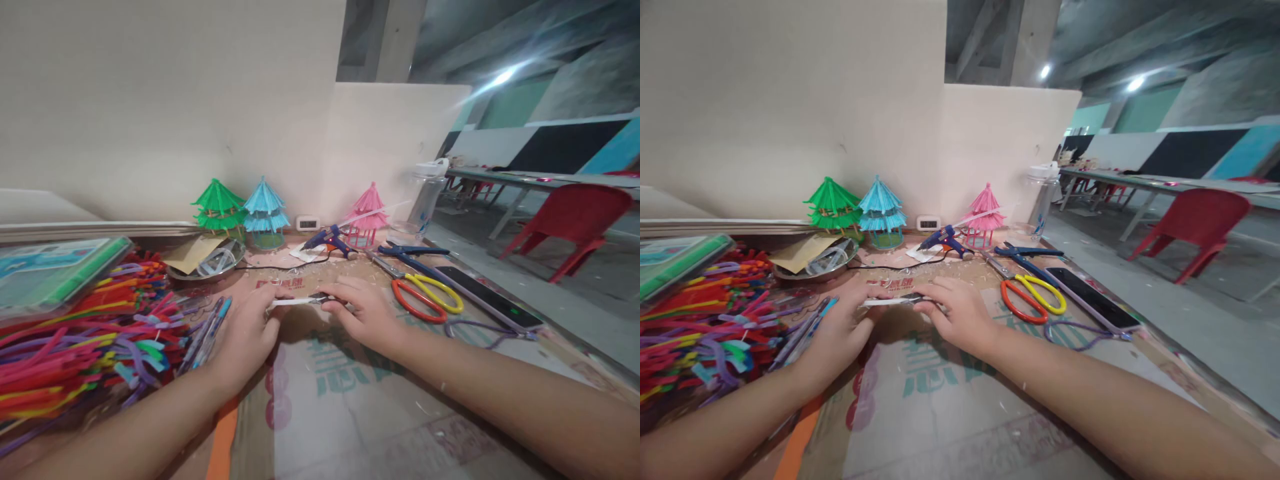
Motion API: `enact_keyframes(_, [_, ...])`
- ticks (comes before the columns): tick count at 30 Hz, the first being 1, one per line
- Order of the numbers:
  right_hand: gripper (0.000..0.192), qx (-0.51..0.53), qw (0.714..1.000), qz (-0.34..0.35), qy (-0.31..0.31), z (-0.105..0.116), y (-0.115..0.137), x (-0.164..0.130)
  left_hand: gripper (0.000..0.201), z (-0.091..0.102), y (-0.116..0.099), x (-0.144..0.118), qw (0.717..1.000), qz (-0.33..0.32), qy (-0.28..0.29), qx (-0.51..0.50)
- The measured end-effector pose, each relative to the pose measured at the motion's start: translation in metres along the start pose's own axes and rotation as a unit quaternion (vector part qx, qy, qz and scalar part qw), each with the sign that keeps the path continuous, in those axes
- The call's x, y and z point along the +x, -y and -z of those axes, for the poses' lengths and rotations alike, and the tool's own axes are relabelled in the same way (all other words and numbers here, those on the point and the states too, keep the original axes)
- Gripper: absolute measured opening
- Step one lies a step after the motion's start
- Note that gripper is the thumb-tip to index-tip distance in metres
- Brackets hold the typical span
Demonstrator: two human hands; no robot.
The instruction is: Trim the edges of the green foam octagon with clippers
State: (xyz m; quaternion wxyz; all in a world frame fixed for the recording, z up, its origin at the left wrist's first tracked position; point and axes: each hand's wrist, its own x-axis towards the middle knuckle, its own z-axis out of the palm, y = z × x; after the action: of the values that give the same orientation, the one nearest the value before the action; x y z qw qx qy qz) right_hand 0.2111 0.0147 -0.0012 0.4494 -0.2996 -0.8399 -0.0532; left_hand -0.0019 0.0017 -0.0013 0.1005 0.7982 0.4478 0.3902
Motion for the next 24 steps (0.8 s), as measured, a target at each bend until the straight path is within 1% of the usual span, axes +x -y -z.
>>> enact_keyframes(4, [0.033, -0.016, 1.000, 0.017, 0.004, 0.0011, 0.0012, 0.0003, 0.042, -0.0008, 0.0043, -0.0012, 1.000, -0.009, -0.002, 0.007])
enact_keyframes(8, [0.035, -0.015, 0.999, 0.027, 0.007, 0.0020, 0.0012, 0.0006, 0.039, -0.0010, 0.0050, -0.0017, 1.000, -0.014, -0.001, 0.009])
enact_keyframes(12, [0.035, -0.002, 1.000, 0.015, 0.010, 0.0018, 0.0013, 0.0009, 0.040, -0.0009, 0.0032, -0.0017, 1.000, -0.014, 0.008, 0.008])
enact_keyframes(15, [0.034, 0.008, 1.000, 0.008, 0.006, 0.0016, 0.0016, 0.0008, 0.038, -0.0004, 0.0012, -0.0013, 1.000, -0.010, 0.005, 0.001])
enact_keyframes(21, [0.032, 0.006, 1.000, 0.004, 0.007, 0.0014, 0.0015, 0.0004, 0.029, 0.0000, 0.0002, 0.0000, 1.000, 0.001, -0.001, 0.006])
enact_keyframes(24, [0.033, -0.001, 1.000, 0.013, 0.003, 0.0010, 0.0009, 0.0003, 0.033, -0.0002, 0.0014, -0.0003, 1.000, -0.001, 0.001, 0.005])
